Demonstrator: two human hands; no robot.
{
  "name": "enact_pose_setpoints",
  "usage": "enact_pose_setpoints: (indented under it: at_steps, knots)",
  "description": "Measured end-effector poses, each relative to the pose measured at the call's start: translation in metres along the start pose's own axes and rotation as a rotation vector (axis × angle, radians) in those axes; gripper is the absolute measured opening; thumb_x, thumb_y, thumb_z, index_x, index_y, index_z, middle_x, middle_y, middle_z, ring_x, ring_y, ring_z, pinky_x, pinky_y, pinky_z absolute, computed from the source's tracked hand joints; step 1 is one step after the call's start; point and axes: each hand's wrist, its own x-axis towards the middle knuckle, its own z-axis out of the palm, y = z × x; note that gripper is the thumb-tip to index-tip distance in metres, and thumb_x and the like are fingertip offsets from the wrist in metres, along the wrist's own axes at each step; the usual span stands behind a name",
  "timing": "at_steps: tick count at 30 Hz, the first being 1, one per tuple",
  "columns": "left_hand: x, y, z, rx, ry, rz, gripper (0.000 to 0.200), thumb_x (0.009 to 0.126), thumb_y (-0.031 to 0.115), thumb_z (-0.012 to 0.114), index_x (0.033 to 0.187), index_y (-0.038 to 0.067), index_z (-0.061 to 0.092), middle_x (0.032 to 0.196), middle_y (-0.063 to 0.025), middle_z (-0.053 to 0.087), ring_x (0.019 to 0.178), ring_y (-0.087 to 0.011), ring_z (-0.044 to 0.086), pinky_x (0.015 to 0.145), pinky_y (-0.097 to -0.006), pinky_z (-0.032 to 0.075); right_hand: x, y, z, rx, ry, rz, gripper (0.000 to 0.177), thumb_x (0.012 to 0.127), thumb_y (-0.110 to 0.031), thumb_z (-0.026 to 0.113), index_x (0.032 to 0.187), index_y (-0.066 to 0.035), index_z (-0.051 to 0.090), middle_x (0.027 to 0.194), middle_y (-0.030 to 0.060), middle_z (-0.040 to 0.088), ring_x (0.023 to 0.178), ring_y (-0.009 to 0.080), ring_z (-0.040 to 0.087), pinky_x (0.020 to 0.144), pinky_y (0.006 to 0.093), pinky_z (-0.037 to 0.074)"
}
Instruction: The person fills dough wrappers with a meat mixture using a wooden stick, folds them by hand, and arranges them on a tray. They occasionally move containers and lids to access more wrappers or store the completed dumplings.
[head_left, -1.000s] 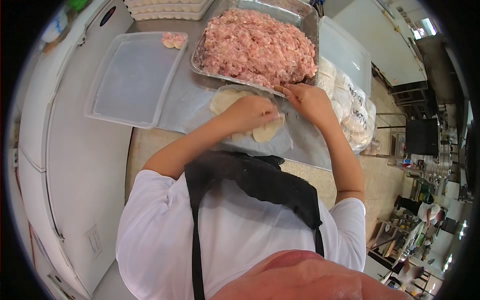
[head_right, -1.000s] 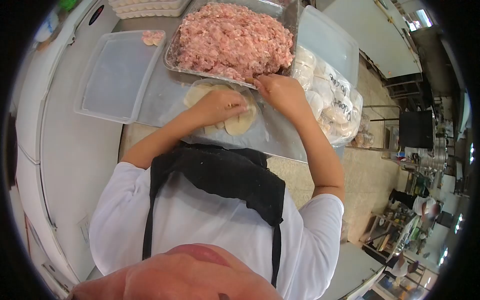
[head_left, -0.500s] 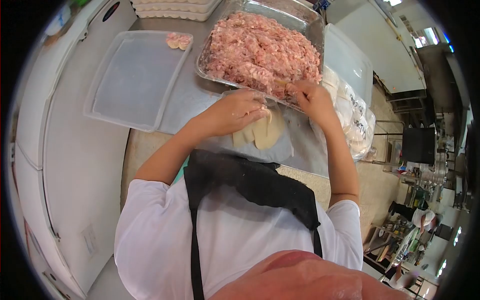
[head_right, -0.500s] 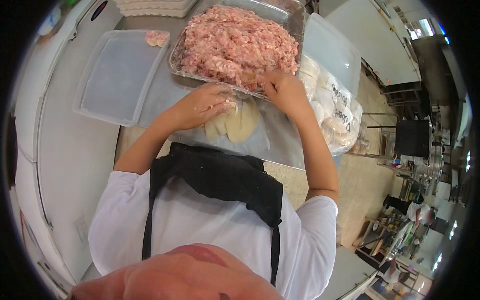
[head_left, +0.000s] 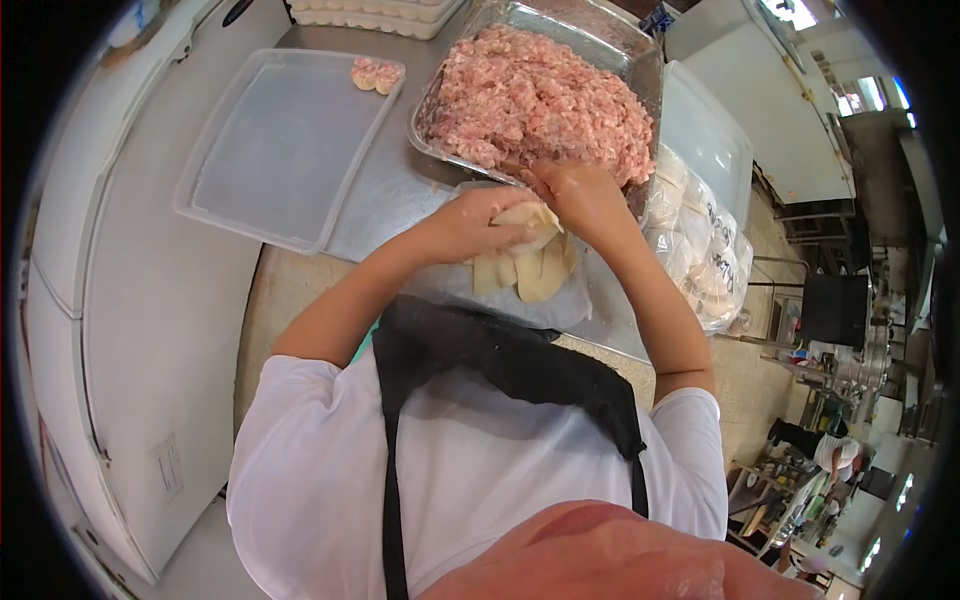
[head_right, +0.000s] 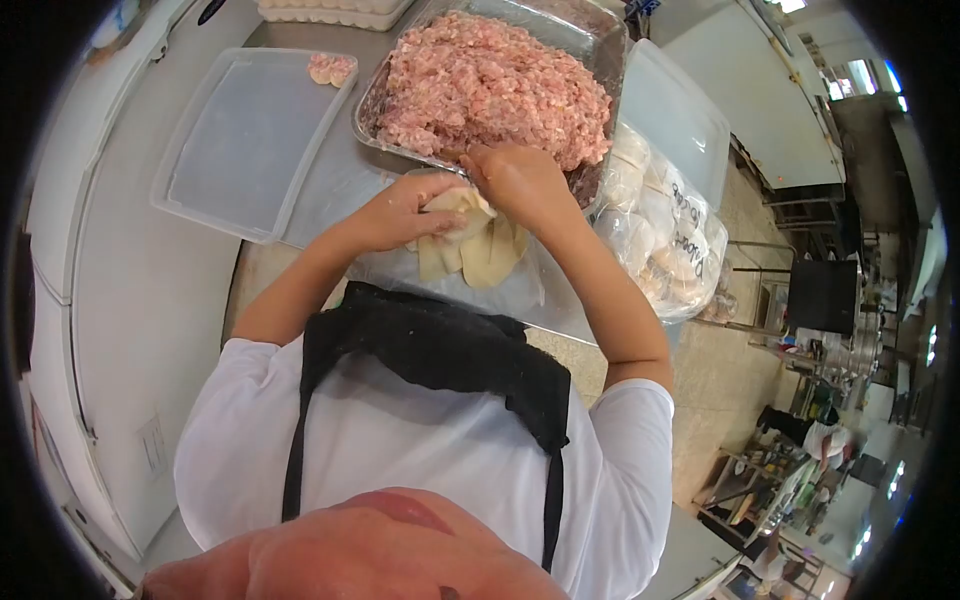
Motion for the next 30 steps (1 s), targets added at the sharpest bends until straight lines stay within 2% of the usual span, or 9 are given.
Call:
enact_pose_setpoints:
  at_steps: [4, 7, 10, 13, 16, 22, 25, 28, 30]
  knots:
    - [0.001, 0.025, -0.008, 0.332, -0.097, 0.063, 0.029, 0.093, 0.023, 0.052, 0.112, 0.003, 0.061, 0.103, -0.0106, 0.064, 0.090, -0.0156, 0.059, 0.082, -0.0291, 0.046, -0.013, 0.027, 0.007, 0.502, 0.001, 0.217, 0.026, 0.091, -0.027, 0.056, 0.091, -0.004, 0.068, 0.070, 0.0110, 0.062, 0.066, 0.0258, 0.061, 0.061, 0.0379, 0.047]
    - [0.020, 0.023, -0.009, 0.606, 0.007, 0.564, 0.029, 0.092, 0.022, 0.052, 0.113, 0.005, 0.062, 0.107, -0.0134, 0.063, 0.096, -0.0183, 0.060, 0.086, -0.0325, 0.046, -0.026, 0.039, -0.001, 0.792, 0.173, 0.346, 0.028, 0.092, -0.028, 0.057, 0.093, -0.003, 0.069, 0.063, 0.0039, 0.057, 0.057, 0.0137, 0.053, 0.052, 0.0310, 0.041]
    - [0.039, 0.040, -0.016, 0.590, 0.071, 0.511, 0.029, 0.092, 0.021, 0.049, 0.113, 0.007, 0.063, 0.114, -0.0129, 0.062, 0.103, -0.0220, 0.060, 0.091, -0.0351, 0.045, -0.038, 0.038, -0.027, 1.006, 0.200, 0.633, 0.030, 0.093, -0.031, 0.057, 0.093, -0.004, 0.069, 0.060, -0.0040, 0.047, 0.049, 0.0038, 0.037, 0.045, 0.0194, 0.027]
    - [0.061, 0.055, -0.021, 0.277, 0.203, 0.391, 0.028, 0.091, 0.021, 0.051, 0.108, 0.004, 0.065, 0.113, -0.0138, 0.063, 0.103, -0.0262, 0.060, 0.090, -0.0360, 0.047, -0.047, 0.040, -0.032, 1.135, 0.331, 0.680, 0.033, 0.095, -0.031, 0.054, 0.099, -0.002, 0.067, 0.058, -0.0047, 0.044, 0.048, 0.0035, 0.034, 0.043, 0.0191, 0.022]
    - [0.099, 0.032, -0.027, -0.765, 0.290, 0.154, 0.029, 0.091, 0.017, 0.049, 0.110, -0.002, 0.060, 0.113, -0.0159, 0.061, 0.103, -0.0274, 0.060, 0.090, -0.0365, 0.048, -0.052, 0.036, -0.034, 1.212, 0.439, 0.712, 0.035, 0.095, -0.033, 0.052, 0.099, 0.000, 0.066, 0.060, -0.0047, 0.045, 0.049, 0.0040, 0.034, 0.044, 0.0193, 0.022]
    - [0.100, 0.050, -0.009, -1.276, 0.425, 0.014, 0.038, 0.097, 0.023, 0.037, 0.116, -0.007, 0.050, 0.114, -0.0196, 0.057, 0.107, -0.0319, 0.056, 0.094, -0.0410, 0.046, -0.053, 0.035, -0.029, 1.277, 0.441, 0.589, 0.037, 0.095, -0.031, 0.053, 0.113, 0.000, 0.063, 0.064, -0.0039, 0.048, 0.052, 0.0041, 0.037, 0.047, 0.0181, 0.027]
    - [0.108, 0.042, -0.020, -1.439, -0.164, 0.354, 0.049, 0.099, 0.036, 0.029, 0.119, -0.005, 0.049, 0.120, -0.0191, 0.055, 0.113, -0.0339, 0.052, 0.098, -0.0467, 0.042, -0.049, 0.046, 0.010, 0.780, 0.468, 0.397, 0.033, 0.093, -0.023, 0.057, 0.119, -0.003, 0.061, 0.071, 0.0004, 0.057, 0.061, 0.0111, 0.051, 0.055, 0.0241, 0.040]
    - [0.097, 0.076, -0.015, -1.331, 0.461, 0.091, 0.059, 0.098, 0.045, 0.025, 0.123, -0.004, 0.048, 0.124, -0.0197, 0.053, 0.118, -0.0368, 0.048, 0.103, -0.0531, 0.034, -0.055, 0.042, -0.012, 0.320, 0.333, 0.319, 0.031, 0.090, -0.016, 0.059, 0.118, -0.002, 0.060, 0.081, 0.0111, 0.064, 0.073, 0.0243, 0.061, 0.066, 0.0329, 0.047]
    - [0.099, 0.064, -0.023, -1.308, 0.507, 0.184, 0.062, 0.097, 0.049, 0.026, 0.125, -0.001, 0.048, 0.126, -0.0196, 0.052, 0.118, -0.0390, 0.047, 0.101, -0.0562, 0.033, -0.054, 0.020, -0.051, 0.151, 0.213, 0.343, 0.029, 0.088, -0.013, 0.059, 0.114, -0.002, 0.061, 0.086, 0.0160, 0.064, 0.078, 0.0305, 0.063, 0.070, 0.0365, 0.048]
